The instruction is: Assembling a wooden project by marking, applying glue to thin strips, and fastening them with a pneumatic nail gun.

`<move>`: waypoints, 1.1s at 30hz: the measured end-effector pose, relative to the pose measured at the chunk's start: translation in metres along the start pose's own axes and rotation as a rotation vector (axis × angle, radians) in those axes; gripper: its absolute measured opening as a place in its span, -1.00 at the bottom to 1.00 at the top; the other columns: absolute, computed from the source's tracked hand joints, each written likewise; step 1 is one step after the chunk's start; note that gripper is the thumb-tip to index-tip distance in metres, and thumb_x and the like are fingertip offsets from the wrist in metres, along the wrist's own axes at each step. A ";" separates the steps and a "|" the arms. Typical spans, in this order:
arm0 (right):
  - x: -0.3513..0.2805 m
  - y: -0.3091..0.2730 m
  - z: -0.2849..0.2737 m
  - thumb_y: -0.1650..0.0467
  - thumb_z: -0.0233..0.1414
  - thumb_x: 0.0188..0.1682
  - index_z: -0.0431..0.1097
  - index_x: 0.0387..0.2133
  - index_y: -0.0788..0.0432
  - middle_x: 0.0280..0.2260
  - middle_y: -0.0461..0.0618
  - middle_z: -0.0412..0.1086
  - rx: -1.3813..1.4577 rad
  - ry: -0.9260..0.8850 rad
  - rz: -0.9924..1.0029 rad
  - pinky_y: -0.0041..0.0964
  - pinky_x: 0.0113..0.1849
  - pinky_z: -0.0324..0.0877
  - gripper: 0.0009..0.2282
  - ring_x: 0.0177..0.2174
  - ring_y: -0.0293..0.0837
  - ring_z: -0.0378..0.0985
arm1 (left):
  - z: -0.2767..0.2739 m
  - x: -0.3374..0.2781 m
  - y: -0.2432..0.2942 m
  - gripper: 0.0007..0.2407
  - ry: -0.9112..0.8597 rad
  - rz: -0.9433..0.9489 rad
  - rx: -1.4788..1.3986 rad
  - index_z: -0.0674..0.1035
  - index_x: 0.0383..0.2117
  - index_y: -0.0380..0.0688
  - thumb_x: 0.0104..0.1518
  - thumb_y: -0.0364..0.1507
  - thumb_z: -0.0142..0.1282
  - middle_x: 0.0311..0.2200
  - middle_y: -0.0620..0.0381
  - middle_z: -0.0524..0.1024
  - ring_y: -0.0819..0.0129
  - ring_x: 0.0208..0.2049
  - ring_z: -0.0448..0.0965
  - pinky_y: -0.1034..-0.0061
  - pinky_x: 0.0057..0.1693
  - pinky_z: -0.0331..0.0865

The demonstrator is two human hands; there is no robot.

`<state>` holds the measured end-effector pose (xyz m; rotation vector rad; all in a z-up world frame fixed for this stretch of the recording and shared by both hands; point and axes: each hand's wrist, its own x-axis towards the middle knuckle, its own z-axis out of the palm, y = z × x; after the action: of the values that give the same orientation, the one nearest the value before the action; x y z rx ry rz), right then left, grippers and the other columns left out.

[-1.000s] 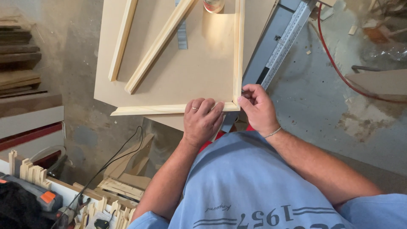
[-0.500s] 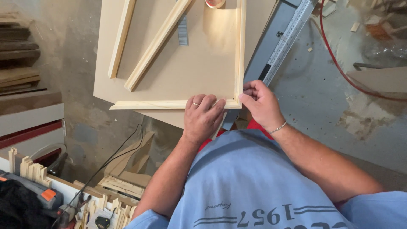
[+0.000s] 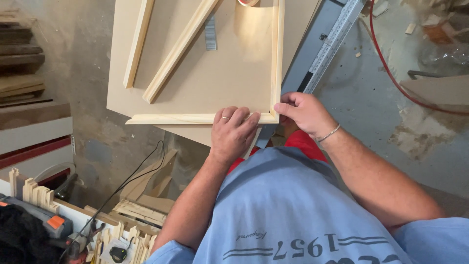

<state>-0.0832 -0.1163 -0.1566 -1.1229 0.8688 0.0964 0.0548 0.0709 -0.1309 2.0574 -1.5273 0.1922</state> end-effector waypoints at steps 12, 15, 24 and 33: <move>-0.001 0.000 -0.003 0.42 0.23 0.00 0.48 -0.29 0.34 -0.54 0.15 0.49 -0.008 -0.031 0.004 -0.20 -0.47 0.61 -0.82 -0.53 -0.11 0.60 | 0.003 -0.002 -0.002 -0.95 0.003 -0.010 -0.014 0.60 -0.30 0.15 0.24 -0.32 0.10 -0.36 0.23 0.43 0.25 -0.30 0.48 0.38 -0.08 0.47; 0.001 0.006 -0.003 0.42 0.22 0.01 0.47 -0.29 0.35 -0.56 0.17 0.48 0.010 -0.016 0.000 -0.21 -0.49 0.60 -0.82 -0.55 -0.10 0.60 | 0.003 -0.001 -0.001 -0.96 0.011 -0.011 0.003 0.60 -0.30 0.18 0.24 -0.32 0.11 -0.37 0.25 0.42 0.27 -0.31 0.47 0.40 -0.09 0.47; 0.000 0.005 0.000 0.42 0.22 0.01 0.48 -0.27 0.34 -0.54 0.14 0.49 0.005 0.004 -0.011 -0.22 -0.50 0.60 -0.82 -0.54 -0.12 0.60 | 0.001 0.002 -0.001 -0.95 0.014 -0.009 -0.015 0.61 -0.32 0.16 0.24 -0.31 0.12 -0.37 0.24 0.43 0.26 -0.31 0.48 0.39 -0.09 0.48; -0.002 0.006 0.000 0.40 0.21 0.03 0.47 -0.25 0.35 -0.55 0.14 0.48 -0.049 0.007 -0.029 -0.19 -0.50 0.60 -0.81 -0.55 -0.11 0.59 | 0.005 -0.002 -0.001 -0.95 0.023 -0.013 -0.014 0.62 -0.30 0.14 0.24 -0.31 0.13 -0.36 0.23 0.45 0.26 -0.30 0.49 0.38 -0.08 0.48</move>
<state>-0.0880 -0.1129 -0.1600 -1.1816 0.8603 0.0900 0.0540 0.0702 -0.1358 2.0472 -1.4965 0.1991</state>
